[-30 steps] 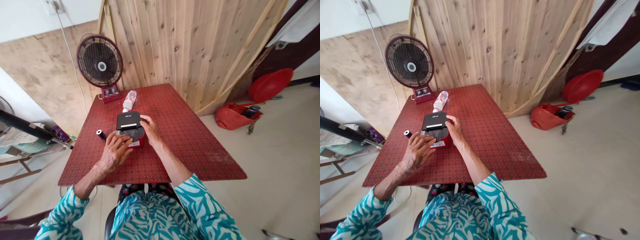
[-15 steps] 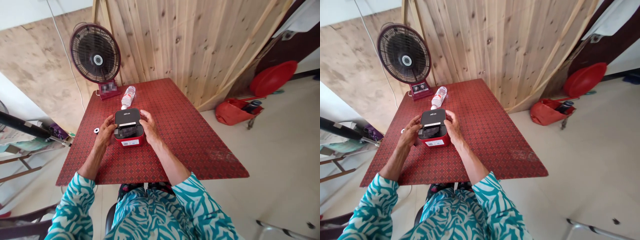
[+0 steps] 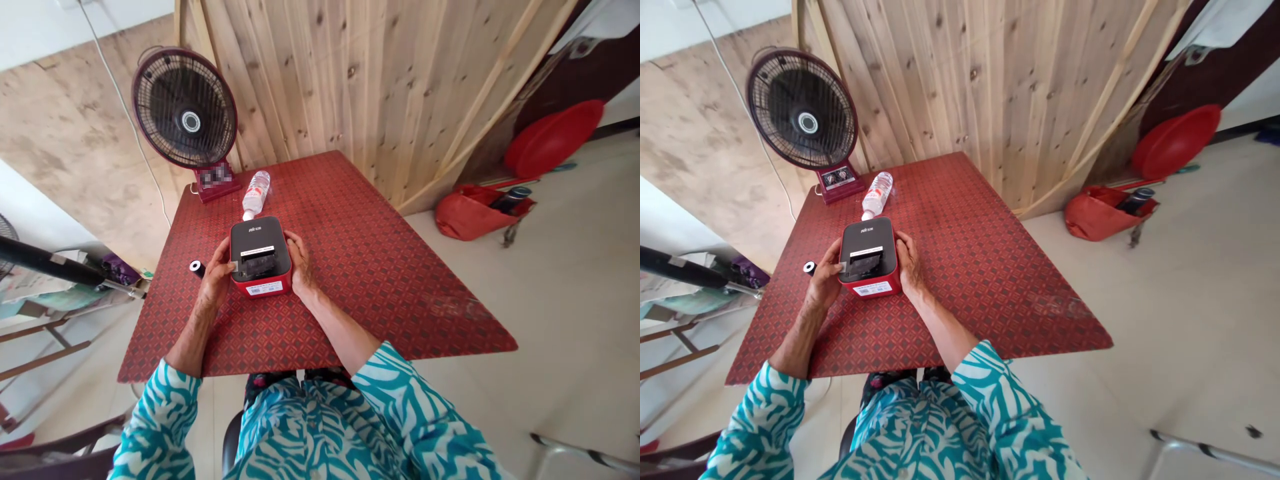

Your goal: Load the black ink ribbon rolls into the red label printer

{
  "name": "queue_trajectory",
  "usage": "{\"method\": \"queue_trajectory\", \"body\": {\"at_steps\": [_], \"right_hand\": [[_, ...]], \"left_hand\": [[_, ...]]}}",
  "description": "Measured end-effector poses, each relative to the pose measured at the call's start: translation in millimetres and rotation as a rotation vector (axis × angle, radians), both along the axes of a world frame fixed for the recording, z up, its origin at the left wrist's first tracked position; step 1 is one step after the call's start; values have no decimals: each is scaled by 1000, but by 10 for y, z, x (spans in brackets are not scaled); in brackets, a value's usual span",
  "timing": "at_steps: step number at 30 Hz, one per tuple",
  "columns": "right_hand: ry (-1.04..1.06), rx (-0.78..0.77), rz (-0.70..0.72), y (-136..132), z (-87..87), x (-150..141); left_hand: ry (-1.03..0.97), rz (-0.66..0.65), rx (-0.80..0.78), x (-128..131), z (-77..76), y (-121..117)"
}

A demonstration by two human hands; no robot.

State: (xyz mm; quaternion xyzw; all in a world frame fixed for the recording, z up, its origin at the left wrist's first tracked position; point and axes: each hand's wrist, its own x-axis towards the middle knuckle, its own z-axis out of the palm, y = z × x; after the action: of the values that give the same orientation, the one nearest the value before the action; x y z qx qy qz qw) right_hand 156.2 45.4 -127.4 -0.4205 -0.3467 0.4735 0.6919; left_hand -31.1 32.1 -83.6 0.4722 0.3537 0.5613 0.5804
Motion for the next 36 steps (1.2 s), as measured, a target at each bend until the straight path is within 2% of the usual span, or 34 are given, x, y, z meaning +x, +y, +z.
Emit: {"method": "queue_trajectory", "body": {"at_steps": [8, 18, 25, 33, 36], "right_hand": [[3, -44, -29, -9, -62, 13], [-3, -35, -38, -4, -141, -6], [-32, -19, -41, -11, -158, -2], [-56, -10, -50, -16, -130, 10], [-43, -14, -42, -16, -118, 22]], "left_hand": [[-47, -30, -14, -8, -82, 30], [-36, 10, -28, 32, -56, 29], [9, 43, 0, 44, -112, 35], [22, 40, -34, 59, -48, 10], [57, 91, -55, 49, -34, -8]]}}
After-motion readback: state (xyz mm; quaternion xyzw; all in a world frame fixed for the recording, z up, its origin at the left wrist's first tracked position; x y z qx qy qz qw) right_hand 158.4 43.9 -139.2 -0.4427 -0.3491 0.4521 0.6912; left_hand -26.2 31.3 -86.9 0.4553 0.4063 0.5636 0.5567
